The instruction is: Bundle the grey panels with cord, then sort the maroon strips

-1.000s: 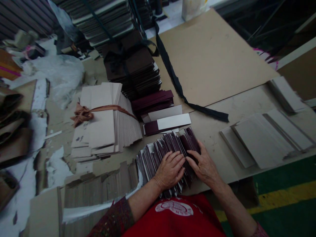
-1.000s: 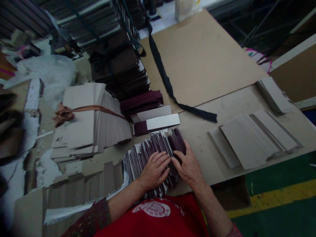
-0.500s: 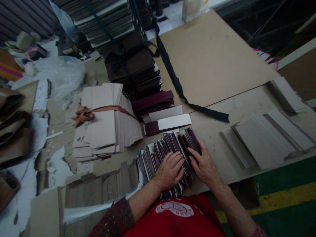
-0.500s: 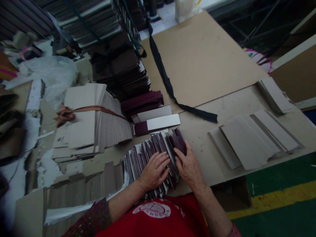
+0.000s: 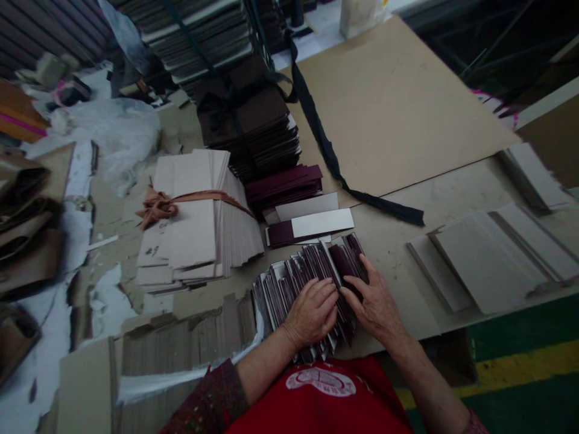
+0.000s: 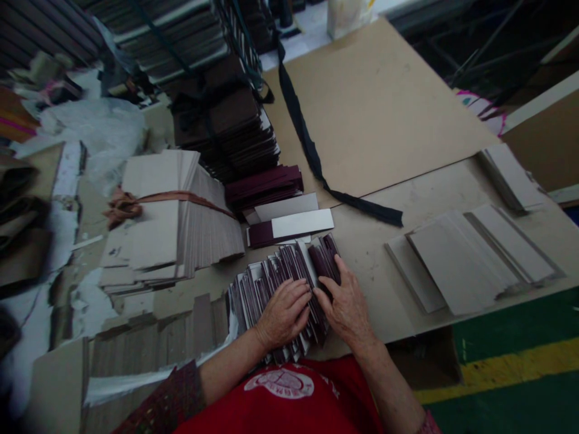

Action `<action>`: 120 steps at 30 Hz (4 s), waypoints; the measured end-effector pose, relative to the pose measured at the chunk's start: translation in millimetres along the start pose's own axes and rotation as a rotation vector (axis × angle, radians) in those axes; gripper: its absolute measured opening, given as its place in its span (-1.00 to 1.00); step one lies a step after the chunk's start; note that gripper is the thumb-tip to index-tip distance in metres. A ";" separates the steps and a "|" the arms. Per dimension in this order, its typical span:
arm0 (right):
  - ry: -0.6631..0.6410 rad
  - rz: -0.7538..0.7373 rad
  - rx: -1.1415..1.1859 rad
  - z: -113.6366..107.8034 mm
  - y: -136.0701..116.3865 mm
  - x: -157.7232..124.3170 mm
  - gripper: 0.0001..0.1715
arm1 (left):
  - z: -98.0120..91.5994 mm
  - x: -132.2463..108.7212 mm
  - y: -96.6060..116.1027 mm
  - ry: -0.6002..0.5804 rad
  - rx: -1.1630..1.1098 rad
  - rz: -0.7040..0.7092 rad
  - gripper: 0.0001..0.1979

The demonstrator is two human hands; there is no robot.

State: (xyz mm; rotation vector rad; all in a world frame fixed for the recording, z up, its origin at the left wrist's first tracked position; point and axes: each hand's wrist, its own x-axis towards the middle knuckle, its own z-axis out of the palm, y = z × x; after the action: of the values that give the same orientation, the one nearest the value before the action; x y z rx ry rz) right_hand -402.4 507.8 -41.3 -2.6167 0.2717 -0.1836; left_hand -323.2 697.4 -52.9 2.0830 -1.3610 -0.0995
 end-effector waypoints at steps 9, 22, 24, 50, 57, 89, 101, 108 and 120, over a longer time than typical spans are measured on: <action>-0.023 0.021 0.012 -0.9 0.3 0.6 -0.69 | 2.3 -1.6 -0.1 0.000 0.017 -0.001 -0.66; -0.015 0.013 0.027 -2.7 1.5 2.0 -0.71 | 5.7 -3.3 -0.9 -0.041 0.031 -0.024 -0.65; -0.009 0.006 0.031 -3.2 1.3 2.4 -0.72 | 5.7 -3.2 -1.2 -0.044 0.036 -0.026 -0.65; 0.101 -0.058 -0.002 2.7 -4.3 4.0 -0.80 | 4.6 -1.7 -1.6 -0.061 0.053 -0.016 -0.63; 0.087 -0.055 -0.011 1.5 -4.7 5.0 -0.80 | 5.7 -2.5 -2.0 -0.050 0.047 -0.019 -0.62; -0.069 -0.010 0.018 -7.9 4.0 5.8 -0.67 | 3.7 -0.1 1.0 -0.045 0.058 -0.034 -0.65; -0.029 -0.039 -0.004 -4.1 6.2 4.0 -0.44 | 5.1 -1.9 -0.3 -0.045 0.044 -0.032 -0.63; -0.021 -0.060 -0.033 -1.7 3.8 2.1 -0.64 | 3.2 -3.1 -1.2 0.010 0.039 0.008 -0.64; -0.058 -0.066 -0.054 -6.5 -2.7 5.6 -0.74 | 7.0 -6.9 -3.1 0.016 0.024 0.003 -0.62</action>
State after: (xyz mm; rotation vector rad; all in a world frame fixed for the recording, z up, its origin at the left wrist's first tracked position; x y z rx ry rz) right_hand -397.7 505.8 -33.9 -2.6811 0.1724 -0.1247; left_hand -326.7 700.7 -62.0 2.0966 -1.3620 -0.0653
